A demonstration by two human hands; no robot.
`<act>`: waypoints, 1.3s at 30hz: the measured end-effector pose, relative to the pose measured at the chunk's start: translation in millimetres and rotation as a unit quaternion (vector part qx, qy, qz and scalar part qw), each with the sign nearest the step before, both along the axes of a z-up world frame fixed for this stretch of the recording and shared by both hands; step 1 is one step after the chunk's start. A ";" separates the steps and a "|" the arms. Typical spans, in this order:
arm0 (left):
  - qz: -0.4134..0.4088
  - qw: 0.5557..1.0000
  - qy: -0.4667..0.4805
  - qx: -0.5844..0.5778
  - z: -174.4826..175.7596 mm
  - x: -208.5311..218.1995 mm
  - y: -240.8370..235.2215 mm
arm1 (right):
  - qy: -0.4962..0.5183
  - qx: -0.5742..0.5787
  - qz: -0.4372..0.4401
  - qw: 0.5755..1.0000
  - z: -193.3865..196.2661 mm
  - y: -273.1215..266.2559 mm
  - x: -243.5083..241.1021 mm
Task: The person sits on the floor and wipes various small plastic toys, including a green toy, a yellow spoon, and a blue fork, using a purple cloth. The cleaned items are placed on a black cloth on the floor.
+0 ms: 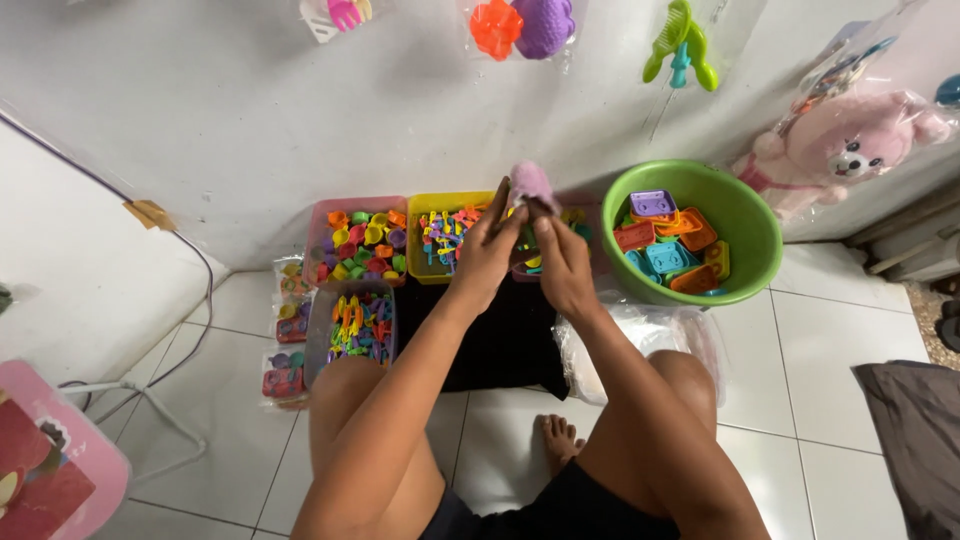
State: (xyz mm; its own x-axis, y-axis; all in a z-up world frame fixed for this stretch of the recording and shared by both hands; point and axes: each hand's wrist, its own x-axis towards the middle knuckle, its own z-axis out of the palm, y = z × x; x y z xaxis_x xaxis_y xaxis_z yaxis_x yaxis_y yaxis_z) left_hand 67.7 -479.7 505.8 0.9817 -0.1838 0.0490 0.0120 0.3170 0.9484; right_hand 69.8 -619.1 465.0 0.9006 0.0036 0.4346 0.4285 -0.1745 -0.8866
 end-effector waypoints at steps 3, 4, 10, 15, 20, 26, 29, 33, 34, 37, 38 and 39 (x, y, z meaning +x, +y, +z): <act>0.003 0.999 0.027 -0.018 -17.7 6.8 7.8 | 0.017 -0.011 0.031 0.999 -25.1 -3.1 3.3; 0.020 0.999 -0.025 0.043 -30.5 9.0 9.6 | 0.031 -0.014 0.047 0.998 -23.5 -0.9 -0.2; 0.049 0.956 -0.156 0.242 -70.2 6.8 33.6 | 0.105 0.066 0.080 0.989 -44.5 10.1 7.0; 0.073 0.913 -0.210 0.342 -81.6 4.4 53.0 | 0.122 0.127 0.066 0.982 -28.4 28.5 -8.2; 0.141 0.796 -0.382 0.448 -107.6 12.3 61.8 | 0.138 0.151 0.113 0.972 -17.9 28.3 -10.6; 0.142 0.764 -0.454 0.436 -97.4 7.8 60.6 | 0.146 0.150 0.074 0.975 -24.2 26.4 -10.5; 0.080 0.872 -0.331 0.352 -88.1 -5.6 60.7 | 0.151 0.144 0.009 0.978 -13.2 34.9 -14.2; 0.061 0.946 -0.202 0.245 -94.2 -12.8 53.1 | 0.137 0.071 0.011 0.988 -39.4 25.0 -13.9; 0.061 0.956 -0.185 0.221 -88.3 -15.4 51.5 | 0.125 0.041 0.035 0.991 -40.1 26.7 -14.4; 0.065 0.971 -0.154 0.173 -129.5 -9.9 46.0 | 0.098 -0.004 0.052 0.994 -28.9 34.4 -14.3; 0.067 0.976 -0.142 0.149 -153.4 -6.7 43.6 | 0.082 -0.017 0.043 0.996 -23.4 37.0 -14.8; 0.067 0.976 -0.141 0.149 -147.6 -7.8 45.4 | 0.083 -0.017 0.044 0.995 -18.3 36.8 -17.1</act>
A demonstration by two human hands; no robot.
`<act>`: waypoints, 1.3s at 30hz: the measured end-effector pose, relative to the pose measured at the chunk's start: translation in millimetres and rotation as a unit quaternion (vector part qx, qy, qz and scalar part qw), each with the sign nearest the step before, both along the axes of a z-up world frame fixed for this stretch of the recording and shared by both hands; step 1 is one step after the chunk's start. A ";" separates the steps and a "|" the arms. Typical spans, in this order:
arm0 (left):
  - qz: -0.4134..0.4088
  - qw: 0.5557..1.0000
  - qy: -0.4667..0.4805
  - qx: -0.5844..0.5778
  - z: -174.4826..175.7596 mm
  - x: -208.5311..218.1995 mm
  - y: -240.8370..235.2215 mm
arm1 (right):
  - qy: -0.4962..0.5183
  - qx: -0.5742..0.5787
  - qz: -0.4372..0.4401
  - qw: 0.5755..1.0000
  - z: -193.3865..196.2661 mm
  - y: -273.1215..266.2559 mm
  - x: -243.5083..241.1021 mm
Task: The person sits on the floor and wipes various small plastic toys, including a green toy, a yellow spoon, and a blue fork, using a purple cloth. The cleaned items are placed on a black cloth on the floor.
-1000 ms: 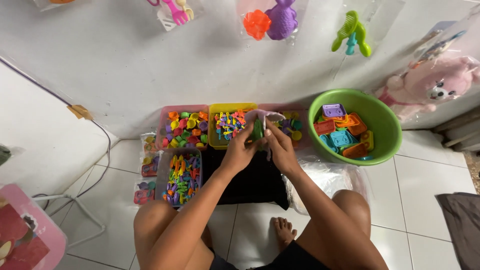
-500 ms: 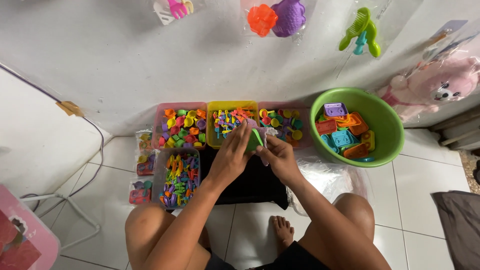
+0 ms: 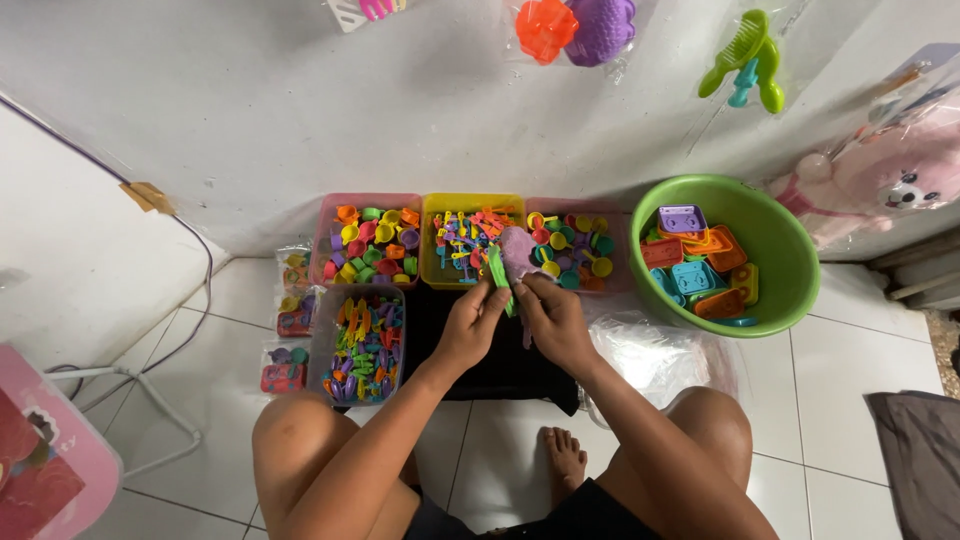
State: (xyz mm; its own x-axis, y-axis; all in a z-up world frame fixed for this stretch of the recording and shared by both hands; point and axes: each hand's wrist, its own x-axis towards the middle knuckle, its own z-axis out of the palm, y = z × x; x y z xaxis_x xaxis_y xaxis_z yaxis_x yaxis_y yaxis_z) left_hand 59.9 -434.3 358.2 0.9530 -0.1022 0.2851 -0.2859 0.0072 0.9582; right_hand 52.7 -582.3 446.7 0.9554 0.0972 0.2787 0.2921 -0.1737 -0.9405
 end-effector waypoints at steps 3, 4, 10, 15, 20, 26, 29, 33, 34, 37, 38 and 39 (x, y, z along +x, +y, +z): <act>-0.001 0.996 0.083 -0.043 -1.3 1.6 3.0 | -0.049 -0.078 -0.007 0.996 8.9 -0.9 -6.0; 0.001 0.993 0.096 -0.070 -14.6 5.5 2.6 | -0.067 -0.097 -0.009 0.993 7.5 -1.3 -6.9; -0.003 0.981 0.143 -0.129 59.2 -8.7 -0.8 | -0.126 -0.178 -0.041 0.975 0.5 -4.1 -2.7; -0.020 0.988 0.084 -0.125 92.8 -9.1 7.6 | -0.153 -0.177 -0.032 0.972 -1.4 4.5 -6.6; -0.037 0.975 0.164 -0.149 89.4 -8.9 6.2 | -0.202 -0.143 0.060 0.967 11.3 12.0 -9.1; 0.028 0.963 0.226 -0.141 94.8 -3.7 12.7 | -0.302 -0.241 0.096 0.917 -3.1 12.6 -8.7; -0.008 0.967 0.232 -0.104 50.0 -1.9 8.7 | -0.294 -0.301 0.063 0.905 -13.4 2.2 2.9; -0.050 0.975 0.205 -0.072 42.8 1.1 10.0 | -0.271 -0.309 0.050 0.910 -10.0 -0.6 3.7; -0.039 0.977 0.190 -0.085 53.9 0.2 8.3 | -0.283 -0.305 0.058 0.907 -7.5 0.7 1.2; 0.012 0.961 0.226 -0.162 103.6 -6.2 4.3 | -0.293 -0.291 0.063 0.909 -20.7 4.9 -4.3; 0.054 0.934 0.275 -0.223 122.5 -9.7 3.5 | -0.291 -0.280 0.063 0.913 -29.1 6.7 -6.6; 0.055 0.933 0.276 -0.223 112.4 -7.3 5.7 | -0.290 -0.279 0.064 0.913 -29.4 7.3 -6.5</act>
State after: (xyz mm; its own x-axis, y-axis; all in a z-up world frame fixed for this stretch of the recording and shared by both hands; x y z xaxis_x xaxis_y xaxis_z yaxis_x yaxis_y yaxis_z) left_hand 52.7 -428.6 470.6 0.9651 0.0159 -0.2614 0.2279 0.4409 0.8681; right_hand 46.2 -575.0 417.3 0.6336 0.4799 0.6068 0.7646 -0.5084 -0.3962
